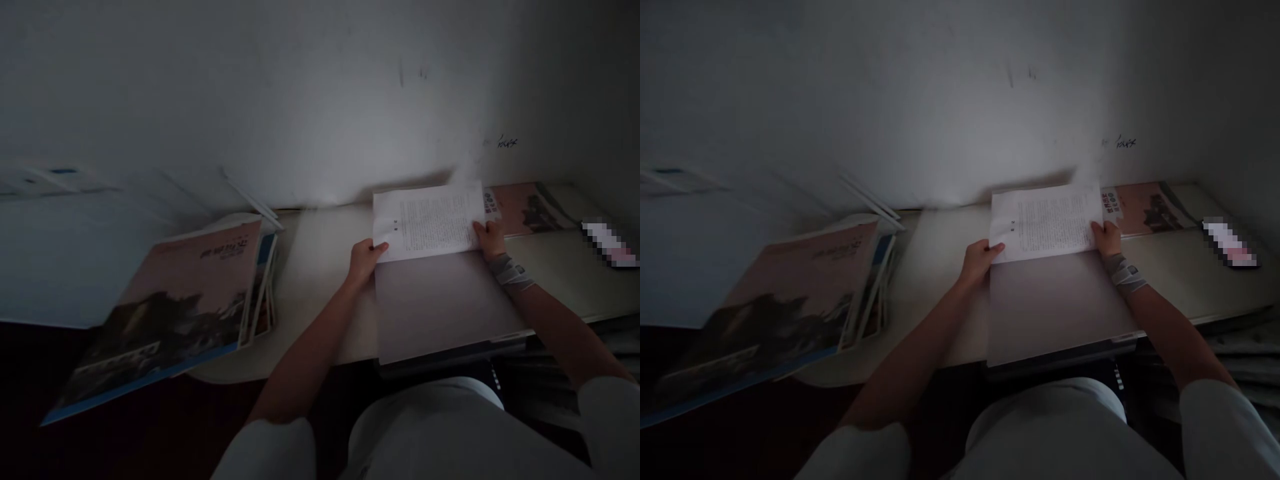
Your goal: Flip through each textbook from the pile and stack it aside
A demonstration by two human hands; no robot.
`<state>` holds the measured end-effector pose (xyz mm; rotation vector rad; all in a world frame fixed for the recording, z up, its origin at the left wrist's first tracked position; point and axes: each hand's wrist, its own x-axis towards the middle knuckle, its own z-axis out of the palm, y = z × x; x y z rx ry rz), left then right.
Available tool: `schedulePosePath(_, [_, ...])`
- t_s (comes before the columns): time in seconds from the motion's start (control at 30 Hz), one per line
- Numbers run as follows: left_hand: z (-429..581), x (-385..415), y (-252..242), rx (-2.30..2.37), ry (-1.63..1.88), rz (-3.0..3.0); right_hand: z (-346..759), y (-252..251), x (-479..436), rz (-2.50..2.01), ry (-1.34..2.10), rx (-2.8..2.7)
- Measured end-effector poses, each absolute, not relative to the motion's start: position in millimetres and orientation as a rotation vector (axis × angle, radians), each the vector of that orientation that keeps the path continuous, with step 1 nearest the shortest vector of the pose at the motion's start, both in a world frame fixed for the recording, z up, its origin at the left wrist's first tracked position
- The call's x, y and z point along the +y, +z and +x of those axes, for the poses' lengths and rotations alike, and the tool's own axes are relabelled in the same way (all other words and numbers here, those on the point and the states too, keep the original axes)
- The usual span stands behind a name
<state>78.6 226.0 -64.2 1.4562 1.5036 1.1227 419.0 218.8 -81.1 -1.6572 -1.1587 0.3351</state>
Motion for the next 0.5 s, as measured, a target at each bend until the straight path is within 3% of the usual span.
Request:
schedulePosePath(0.17, [81,223,-63,1.530,1.158,1.509,418,-72,210,-1.306,0.657,-1.186])
schedulePosePath(0.33, [58,225,-33,1.071,1.323,1.214,466,-49,178,-1.193,1.033,-1.443])
schedulePosePath(0.5, [47,206,13,0.970,0.765,1.481,489,-6,158,-1.261,0.908,-1.616])
